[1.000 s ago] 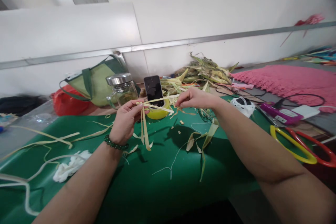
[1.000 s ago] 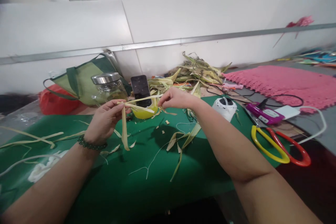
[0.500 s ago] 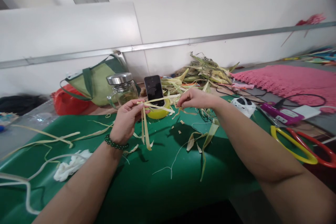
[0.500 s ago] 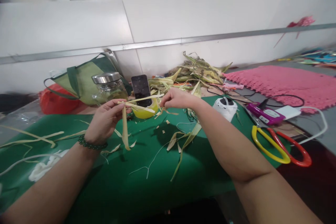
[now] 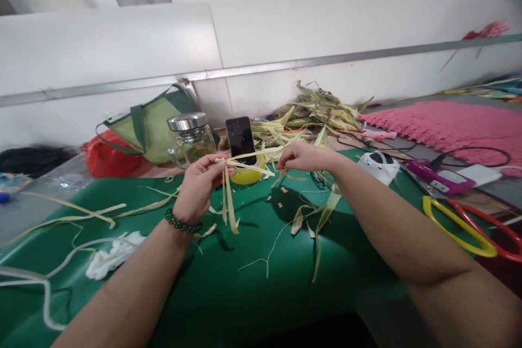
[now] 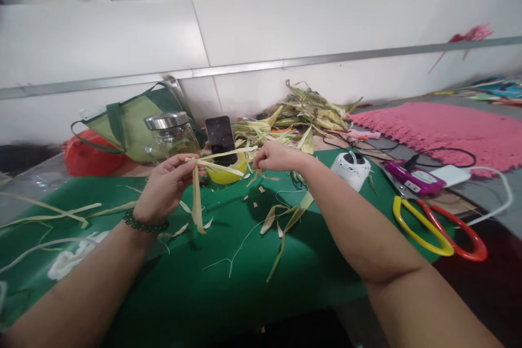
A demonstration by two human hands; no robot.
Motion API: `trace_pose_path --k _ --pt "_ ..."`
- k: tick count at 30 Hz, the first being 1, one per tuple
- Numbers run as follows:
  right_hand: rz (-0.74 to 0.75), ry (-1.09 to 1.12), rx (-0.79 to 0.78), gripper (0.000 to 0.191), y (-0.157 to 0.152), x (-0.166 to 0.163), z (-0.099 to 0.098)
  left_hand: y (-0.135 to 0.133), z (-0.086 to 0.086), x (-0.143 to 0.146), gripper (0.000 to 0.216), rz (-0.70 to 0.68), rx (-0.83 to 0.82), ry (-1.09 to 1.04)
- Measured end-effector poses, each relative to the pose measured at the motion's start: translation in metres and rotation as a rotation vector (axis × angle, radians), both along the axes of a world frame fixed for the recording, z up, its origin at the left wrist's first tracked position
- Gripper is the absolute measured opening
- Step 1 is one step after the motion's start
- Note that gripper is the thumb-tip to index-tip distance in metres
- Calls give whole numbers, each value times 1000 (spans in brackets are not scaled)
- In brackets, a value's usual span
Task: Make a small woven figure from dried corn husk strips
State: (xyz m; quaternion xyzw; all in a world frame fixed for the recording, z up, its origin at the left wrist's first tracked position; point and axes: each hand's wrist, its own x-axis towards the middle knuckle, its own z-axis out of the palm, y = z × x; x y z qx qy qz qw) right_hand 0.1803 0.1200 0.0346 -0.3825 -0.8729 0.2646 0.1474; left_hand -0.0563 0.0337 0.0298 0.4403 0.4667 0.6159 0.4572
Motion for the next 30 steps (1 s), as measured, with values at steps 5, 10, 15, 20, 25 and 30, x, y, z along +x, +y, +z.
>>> trace_pose_path --k 5,10,15,20,25,30 --pt "-33 -164 53 33 1 -6 -7 -2 -1 2 20 -33 2 -8" --pt "-94 -262 91 29 -1 -9 -13 -3 -3 3 22 -66 10 0" --pt "-319 -11 433 26 -11 -3 2 -4 -4 6 24 -91 12 -5" --pt "-339 617 915 24 -34 -3 16 -7 -7 13 28 -137 11 18" --pt "38 584 1033 23 -59 -23 10 -9 -9 16 28 -161 1 23" --pt "242 385 1011 24 -68 -45 -6 -10 -10 18 27 -168 13 26"
